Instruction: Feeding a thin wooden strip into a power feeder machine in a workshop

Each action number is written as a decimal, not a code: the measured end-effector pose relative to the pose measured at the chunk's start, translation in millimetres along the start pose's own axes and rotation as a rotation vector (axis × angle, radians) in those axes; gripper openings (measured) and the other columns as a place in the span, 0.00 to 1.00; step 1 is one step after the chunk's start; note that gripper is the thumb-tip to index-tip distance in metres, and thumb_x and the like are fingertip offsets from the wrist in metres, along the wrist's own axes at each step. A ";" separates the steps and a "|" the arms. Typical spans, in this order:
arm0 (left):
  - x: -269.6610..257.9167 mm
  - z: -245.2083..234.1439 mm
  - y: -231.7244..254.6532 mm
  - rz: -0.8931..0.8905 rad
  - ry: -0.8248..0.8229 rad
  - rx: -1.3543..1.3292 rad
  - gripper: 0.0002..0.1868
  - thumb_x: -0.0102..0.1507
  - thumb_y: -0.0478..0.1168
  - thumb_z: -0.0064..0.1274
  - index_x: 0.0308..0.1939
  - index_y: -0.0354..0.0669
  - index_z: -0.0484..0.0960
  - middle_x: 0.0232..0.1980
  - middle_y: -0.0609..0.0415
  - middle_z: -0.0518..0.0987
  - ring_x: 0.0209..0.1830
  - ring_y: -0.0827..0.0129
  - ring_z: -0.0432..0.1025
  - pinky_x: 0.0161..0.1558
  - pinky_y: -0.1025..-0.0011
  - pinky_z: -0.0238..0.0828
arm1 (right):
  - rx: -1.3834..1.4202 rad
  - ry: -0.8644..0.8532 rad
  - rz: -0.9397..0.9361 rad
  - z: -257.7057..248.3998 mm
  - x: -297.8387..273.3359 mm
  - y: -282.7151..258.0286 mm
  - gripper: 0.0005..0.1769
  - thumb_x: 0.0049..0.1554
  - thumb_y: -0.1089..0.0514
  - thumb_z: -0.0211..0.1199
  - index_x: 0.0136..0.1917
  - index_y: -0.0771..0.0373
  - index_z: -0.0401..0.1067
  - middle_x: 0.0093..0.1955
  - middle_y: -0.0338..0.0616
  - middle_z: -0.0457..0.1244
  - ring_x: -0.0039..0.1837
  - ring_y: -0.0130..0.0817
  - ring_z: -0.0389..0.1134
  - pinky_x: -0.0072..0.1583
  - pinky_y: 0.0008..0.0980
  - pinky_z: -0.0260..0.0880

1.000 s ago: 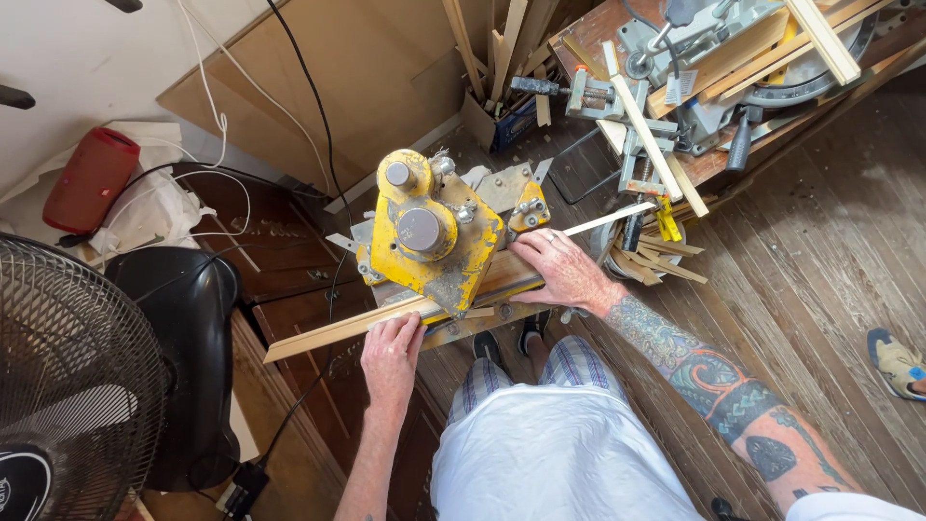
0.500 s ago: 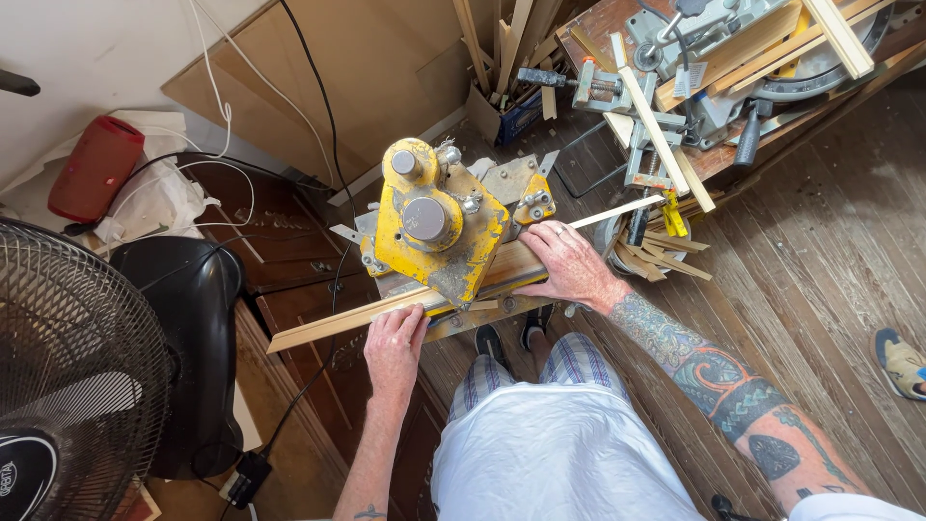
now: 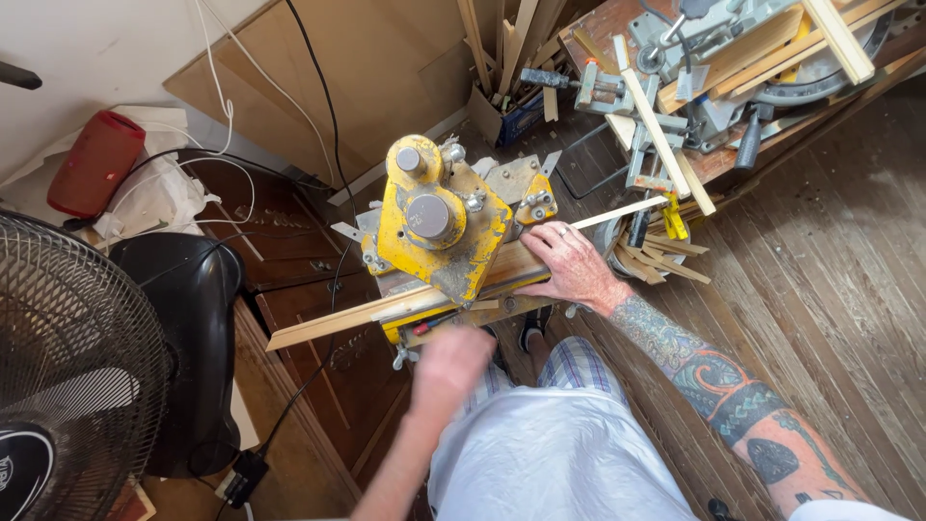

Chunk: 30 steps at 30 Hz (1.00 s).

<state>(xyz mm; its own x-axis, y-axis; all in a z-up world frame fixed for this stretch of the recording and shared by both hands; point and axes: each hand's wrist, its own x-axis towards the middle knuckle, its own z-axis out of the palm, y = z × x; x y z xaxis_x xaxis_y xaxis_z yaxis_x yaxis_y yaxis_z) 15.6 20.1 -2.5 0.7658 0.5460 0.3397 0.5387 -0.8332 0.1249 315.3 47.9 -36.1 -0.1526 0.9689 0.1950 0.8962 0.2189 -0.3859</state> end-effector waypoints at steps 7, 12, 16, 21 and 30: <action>127.1 30.3 59.8 -0.317 -0.138 -0.181 0.29 0.61 0.38 0.48 0.66 0.31 0.69 0.62 0.38 0.74 0.65 0.53 0.69 0.69 0.59 0.62 | -0.034 -0.015 -0.019 26.5 -11.4 17.0 0.37 0.49 0.37 0.68 0.65 0.56 0.69 0.61 0.42 0.62 0.69 0.40 0.63 0.74 0.44 0.61; 131.5 60.9 55.4 -0.374 -0.067 -0.034 0.33 0.58 0.51 0.43 0.62 0.33 0.73 0.61 0.40 0.72 0.65 0.54 0.68 0.69 0.59 0.59 | -0.004 -0.025 -0.013 26.0 -10.2 15.5 0.36 0.48 0.46 0.65 0.68 0.59 0.68 0.63 0.46 0.63 0.71 0.43 0.63 0.75 0.45 0.59; 128.7 64.5 55.1 -0.387 -0.049 -0.074 0.35 0.54 0.49 0.43 0.61 0.30 0.73 0.62 0.38 0.72 0.65 0.52 0.68 0.69 0.58 0.60 | -0.006 0.004 -0.017 21.6 -8.3 10.4 0.34 0.48 0.47 0.65 0.67 0.60 0.69 0.61 0.47 0.63 0.69 0.44 0.64 0.74 0.45 0.60; 124.6 70.2 53.9 -0.424 -0.091 -0.088 0.41 0.48 0.50 0.47 0.62 0.30 0.72 0.63 0.37 0.72 0.66 0.51 0.68 0.69 0.60 0.61 | -0.032 0.028 -0.004 29.8 -9.6 15.8 0.42 0.46 0.32 0.66 0.66 0.57 0.69 0.62 0.45 0.62 0.69 0.42 0.63 0.74 0.45 0.58; 118.3 79.1 55.4 -0.412 -0.096 -0.058 0.42 0.47 0.49 0.49 0.62 0.29 0.72 0.64 0.37 0.71 0.68 0.51 0.67 0.70 0.61 0.60 | -0.016 0.043 -0.020 25.8 -8.9 13.2 0.40 0.48 0.34 0.67 0.66 0.58 0.69 0.62 0.46 0.63 0.68 0.42 0.64 0.73 0.45 0.59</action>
<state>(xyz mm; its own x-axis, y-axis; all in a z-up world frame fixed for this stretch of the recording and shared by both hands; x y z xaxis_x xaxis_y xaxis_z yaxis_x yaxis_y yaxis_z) 163.8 45.4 -29.2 0.5212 0.8377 0.1629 0.7880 -0.5457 0.2851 317.8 45.1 -66.2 -0.1527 0.9584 0.2410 0.8996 0.2357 -0.3675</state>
